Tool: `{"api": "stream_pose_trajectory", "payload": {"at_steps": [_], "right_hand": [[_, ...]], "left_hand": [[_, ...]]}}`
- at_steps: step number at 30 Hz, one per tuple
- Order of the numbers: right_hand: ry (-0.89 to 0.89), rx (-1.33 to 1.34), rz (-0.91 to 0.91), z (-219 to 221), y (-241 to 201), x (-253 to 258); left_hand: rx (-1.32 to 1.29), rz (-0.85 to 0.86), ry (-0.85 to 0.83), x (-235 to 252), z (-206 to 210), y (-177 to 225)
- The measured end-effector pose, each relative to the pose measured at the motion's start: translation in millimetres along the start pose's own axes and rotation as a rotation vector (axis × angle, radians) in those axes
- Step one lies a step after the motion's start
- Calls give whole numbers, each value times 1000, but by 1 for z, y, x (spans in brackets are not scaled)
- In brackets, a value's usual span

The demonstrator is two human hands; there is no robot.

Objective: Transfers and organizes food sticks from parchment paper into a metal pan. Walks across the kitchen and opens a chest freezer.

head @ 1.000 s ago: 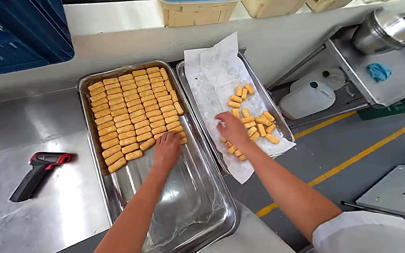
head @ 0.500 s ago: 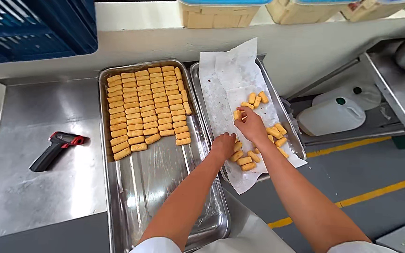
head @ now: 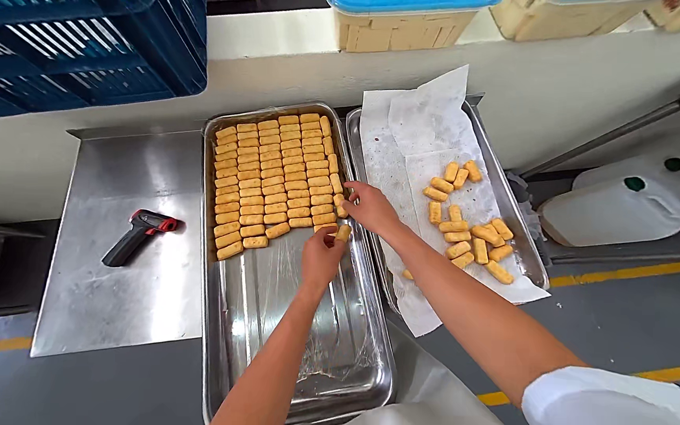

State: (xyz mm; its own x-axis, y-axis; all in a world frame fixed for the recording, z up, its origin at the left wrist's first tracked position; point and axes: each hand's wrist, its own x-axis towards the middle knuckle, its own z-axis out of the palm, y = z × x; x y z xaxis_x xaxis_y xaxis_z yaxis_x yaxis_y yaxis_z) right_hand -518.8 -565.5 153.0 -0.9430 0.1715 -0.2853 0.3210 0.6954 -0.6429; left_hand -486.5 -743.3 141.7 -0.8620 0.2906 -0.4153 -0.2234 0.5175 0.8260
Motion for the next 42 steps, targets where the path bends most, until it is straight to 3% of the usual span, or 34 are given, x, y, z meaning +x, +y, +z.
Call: {"api": "stream_pose_trajectory", "payload": {"at_steps": [6,9,14,20,27,32,35,38,42], "right_hand": [[216,145,101,-44,65,-69],[351,59,226,-71,111,-86],[322,-170,443,-96,163,-74],[132,-256,617,-85,165,-59],[353,-162,494,-59,162,-53],[305,-130,481,-67,176,-55],[346,-125,470,-79,161,-61],[390,-43,343,-76,113,-71],[192,38,53,2,0,-100]], "left_hand": [[230,162,73,12,29,-2],[454,265,25,25,43,-9],[642,437,79,30,41,-17],[762,383,56,27,37,-14],[478,397,121,-5,5,-20],[459,273,212,-33,-38,-56],[442,268,202,-27,-54,-55],[392,295,183,-18,-70,-47],[306,333,212,-15,-106,-65]]}}
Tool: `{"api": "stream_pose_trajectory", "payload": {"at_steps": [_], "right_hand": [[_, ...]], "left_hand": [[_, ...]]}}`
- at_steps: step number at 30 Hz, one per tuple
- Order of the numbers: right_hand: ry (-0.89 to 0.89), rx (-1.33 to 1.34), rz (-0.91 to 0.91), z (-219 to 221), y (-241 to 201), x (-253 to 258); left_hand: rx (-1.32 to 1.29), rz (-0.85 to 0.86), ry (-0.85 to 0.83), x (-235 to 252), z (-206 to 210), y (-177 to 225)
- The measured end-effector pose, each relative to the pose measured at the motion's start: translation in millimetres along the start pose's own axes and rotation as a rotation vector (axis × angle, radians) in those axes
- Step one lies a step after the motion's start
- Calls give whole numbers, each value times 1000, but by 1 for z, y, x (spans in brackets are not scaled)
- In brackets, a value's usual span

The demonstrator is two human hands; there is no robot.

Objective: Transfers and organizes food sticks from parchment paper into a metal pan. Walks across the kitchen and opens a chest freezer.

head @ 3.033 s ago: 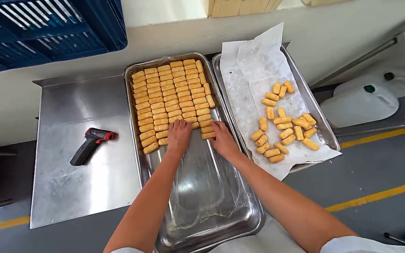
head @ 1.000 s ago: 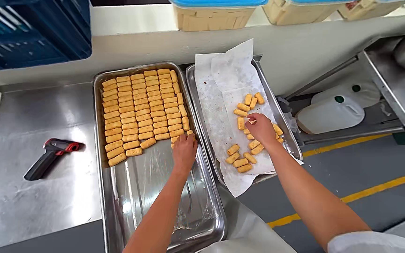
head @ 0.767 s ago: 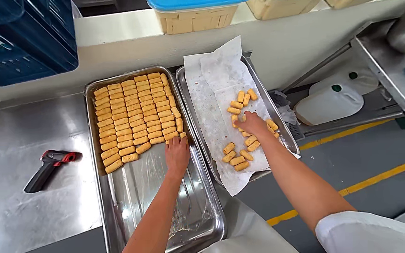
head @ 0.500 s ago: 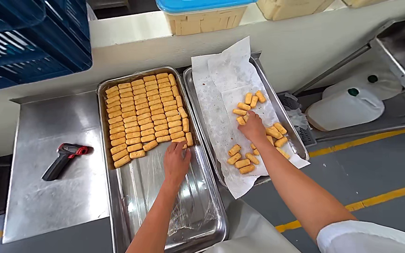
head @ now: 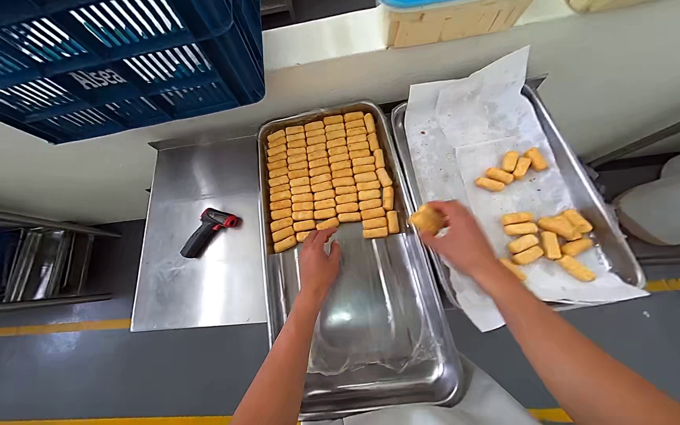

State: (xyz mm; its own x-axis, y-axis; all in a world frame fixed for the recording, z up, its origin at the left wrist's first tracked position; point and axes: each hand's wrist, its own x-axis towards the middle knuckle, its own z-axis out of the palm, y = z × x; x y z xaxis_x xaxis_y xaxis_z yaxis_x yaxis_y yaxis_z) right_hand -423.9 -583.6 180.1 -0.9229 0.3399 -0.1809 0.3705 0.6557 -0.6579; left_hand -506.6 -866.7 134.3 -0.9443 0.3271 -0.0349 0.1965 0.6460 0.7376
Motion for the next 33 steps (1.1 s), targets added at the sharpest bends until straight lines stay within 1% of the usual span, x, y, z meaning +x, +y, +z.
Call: {"api": "stream_pose_trajectory", "payload": {"at_steps": [2,4,6,7,8,10,13,15,17,18,20,22,23,25,28,29,30,31,33], "right_hand": [[-189,-63,-140,68,-44,-26],[-315,-137,-315,135,-79,-37],[-337,-170,-482,192,-105,-32],[-324,-164,-542,214,-115,-25],[-319,-154,-565,232,-123,-19],[-231,-141,-544,256,-129,-9],[-79,-45,-388,268,-125,-11],[-75,43,-281,268,-126,-14],[-89,94,-236,269,-131,-15],[-110,103,-226,268,-132,-14],[-207,106,-213,260,-136,-13],[-284,89,-212,236,-135,-15],[-281,72,-211,217,-125,-16],[-207,28,-171,170,-93,-20],[-22,-62,-20,85,-21,-21],[4,-127,38,53,5,-22],[0,-199,73,25,32,-22],[-40,-265,90,1,56,-22],[-187,-391,119,-29,90,-22]], "left_hand": [[-3,-20,12,-5,-25,-28],[44,-35,20,-7,-56,-57],[118,-41,19,-8,-86,-81],[149,-45,11,-8,-98,-89],[168,-45,3,-9,-109,-95],[180,-22,8,-10,-123,-101],[198,63,-45,-19,-126,-106],[238,170,-118,-28,-114,-110],[339,241,-211,-32,-97,-111],[398,261,-238,-31,-89,-112],[464,302,-232,-25,-83,-117],[476,331,-221,-15,-87,-118],[472,344,-213,-11,-87,-116],[451,353,-199,-9,-83,-116],[450,341,-145,-11,-78,-121],[456,336,-123,-13,-76,-122],[459,331,-102,-14,-73,-124],[457,323,-85,-15,-71,-126],[449,310,-63,-16,-68,-126]]}}
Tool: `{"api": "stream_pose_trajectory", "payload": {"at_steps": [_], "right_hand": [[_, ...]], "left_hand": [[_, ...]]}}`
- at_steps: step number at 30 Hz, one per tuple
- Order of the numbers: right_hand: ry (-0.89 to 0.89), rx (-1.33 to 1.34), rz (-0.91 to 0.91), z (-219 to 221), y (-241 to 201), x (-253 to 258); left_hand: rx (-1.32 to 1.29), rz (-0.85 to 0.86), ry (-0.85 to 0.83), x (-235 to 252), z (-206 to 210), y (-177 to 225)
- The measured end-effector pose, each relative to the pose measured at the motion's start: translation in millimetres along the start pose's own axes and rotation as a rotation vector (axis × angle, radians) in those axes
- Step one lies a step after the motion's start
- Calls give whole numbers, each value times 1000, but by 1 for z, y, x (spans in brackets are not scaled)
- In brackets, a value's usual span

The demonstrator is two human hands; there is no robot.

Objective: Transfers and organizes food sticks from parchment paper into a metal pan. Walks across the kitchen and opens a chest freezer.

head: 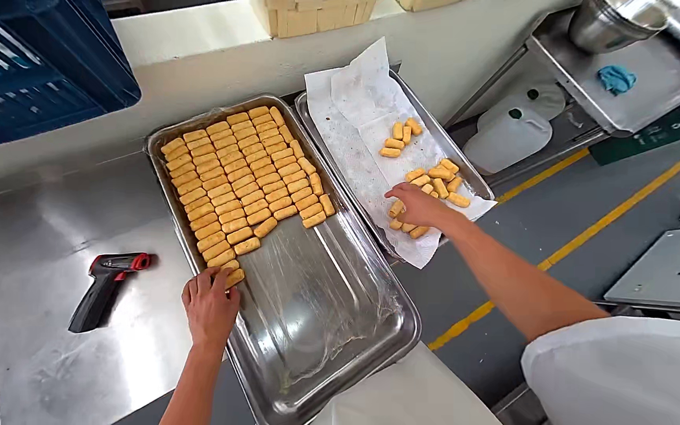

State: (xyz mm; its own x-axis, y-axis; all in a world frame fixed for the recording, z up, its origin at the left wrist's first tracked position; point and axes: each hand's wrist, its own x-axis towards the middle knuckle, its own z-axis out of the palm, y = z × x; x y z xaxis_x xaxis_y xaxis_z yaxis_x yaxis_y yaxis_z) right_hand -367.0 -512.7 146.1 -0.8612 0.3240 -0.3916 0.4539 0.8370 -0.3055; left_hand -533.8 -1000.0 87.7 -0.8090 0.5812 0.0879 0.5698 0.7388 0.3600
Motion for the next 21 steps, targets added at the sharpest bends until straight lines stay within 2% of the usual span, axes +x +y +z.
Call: {"api": "stream_pose_trajectory", "payload": {"at_steps": [2,4,9,12,15,18,21], "right_hand": [[-158,-108,57,-1,16,0],[-211,-147,73,12,20,1],[-64,-91,30,33,18,4],[-106,-31,-25,30,24,4],[-187,-94,-55,23,22,8],[-192,-167,-16,15,16,13],[-69,-94,56,3,-8,9]], "left_hand": [[2,-15,15,0,5,3],[12,-23,23,-2,6,3],[15,-9,19,-2,5,-2],[21,35,-4,-1,-1,-7],[26,10,-63,3,-7,-8],[30,-5,-105,4,-9,-9],[-28,-8,-76,5,-12,-6]]}}
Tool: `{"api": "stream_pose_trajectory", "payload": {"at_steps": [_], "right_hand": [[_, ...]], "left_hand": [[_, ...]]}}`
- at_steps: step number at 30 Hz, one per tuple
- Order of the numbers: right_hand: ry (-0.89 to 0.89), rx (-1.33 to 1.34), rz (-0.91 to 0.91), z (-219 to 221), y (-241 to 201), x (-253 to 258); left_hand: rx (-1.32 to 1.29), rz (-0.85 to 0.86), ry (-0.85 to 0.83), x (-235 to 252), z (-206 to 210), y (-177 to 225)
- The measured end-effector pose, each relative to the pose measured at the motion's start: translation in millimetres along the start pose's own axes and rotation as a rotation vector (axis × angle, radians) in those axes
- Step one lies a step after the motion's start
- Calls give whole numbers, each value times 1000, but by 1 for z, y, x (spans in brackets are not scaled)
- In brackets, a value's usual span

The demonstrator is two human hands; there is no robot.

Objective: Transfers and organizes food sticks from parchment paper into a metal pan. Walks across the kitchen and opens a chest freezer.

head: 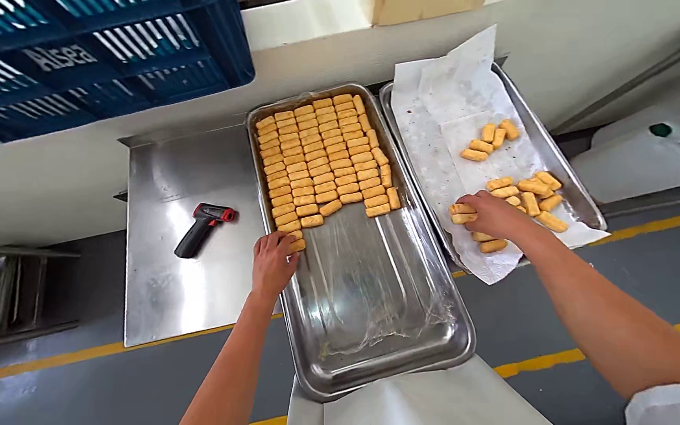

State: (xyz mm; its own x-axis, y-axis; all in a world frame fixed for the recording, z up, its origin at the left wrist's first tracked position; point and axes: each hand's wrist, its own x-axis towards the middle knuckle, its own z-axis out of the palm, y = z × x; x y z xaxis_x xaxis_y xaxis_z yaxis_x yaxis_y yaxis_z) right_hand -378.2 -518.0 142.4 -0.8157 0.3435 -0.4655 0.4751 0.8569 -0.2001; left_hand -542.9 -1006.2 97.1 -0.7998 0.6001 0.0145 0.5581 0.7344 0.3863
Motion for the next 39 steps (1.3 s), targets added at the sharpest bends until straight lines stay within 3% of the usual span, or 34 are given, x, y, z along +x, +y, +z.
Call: {"api": "stream_pose_trajectory", "payload": {"at_steps": [3,7,9,12,19,22,24,28,32,35,39], "right_hand": [[92,209,-9,-6,-86,-16],[-29,215,-195,43,-224,-13],[-50,219,-271,71,-267,-1],[13,323,-289,101,-291,9],[253,492,-369,125,-300,5],[135,455,-387,101,-278,2],[146,408,-349,72,-239,-6],[265,332,-88,15,-97,-22],[89,20,210,-5,36,-37],[-12,-110,240,9,71,-40],[58,-128,122,20,85,-32]], "left_hand": [[-102,-37,67,5,-9,5],[-212,-79,72,18,-19,14],[-218,-63,69,22,-20,18],[-214,-10,49,25,-18,26],[-53,92,-136,25,2,46],[-7,157,-96,33,12,44],[-6,178,-61,38,16,40],[24,163,-55,37,18,35],[-39,153,-11,21,20,45],[-131,136,16,5,24,65],[-231,98,31,-10,31,91]]}}
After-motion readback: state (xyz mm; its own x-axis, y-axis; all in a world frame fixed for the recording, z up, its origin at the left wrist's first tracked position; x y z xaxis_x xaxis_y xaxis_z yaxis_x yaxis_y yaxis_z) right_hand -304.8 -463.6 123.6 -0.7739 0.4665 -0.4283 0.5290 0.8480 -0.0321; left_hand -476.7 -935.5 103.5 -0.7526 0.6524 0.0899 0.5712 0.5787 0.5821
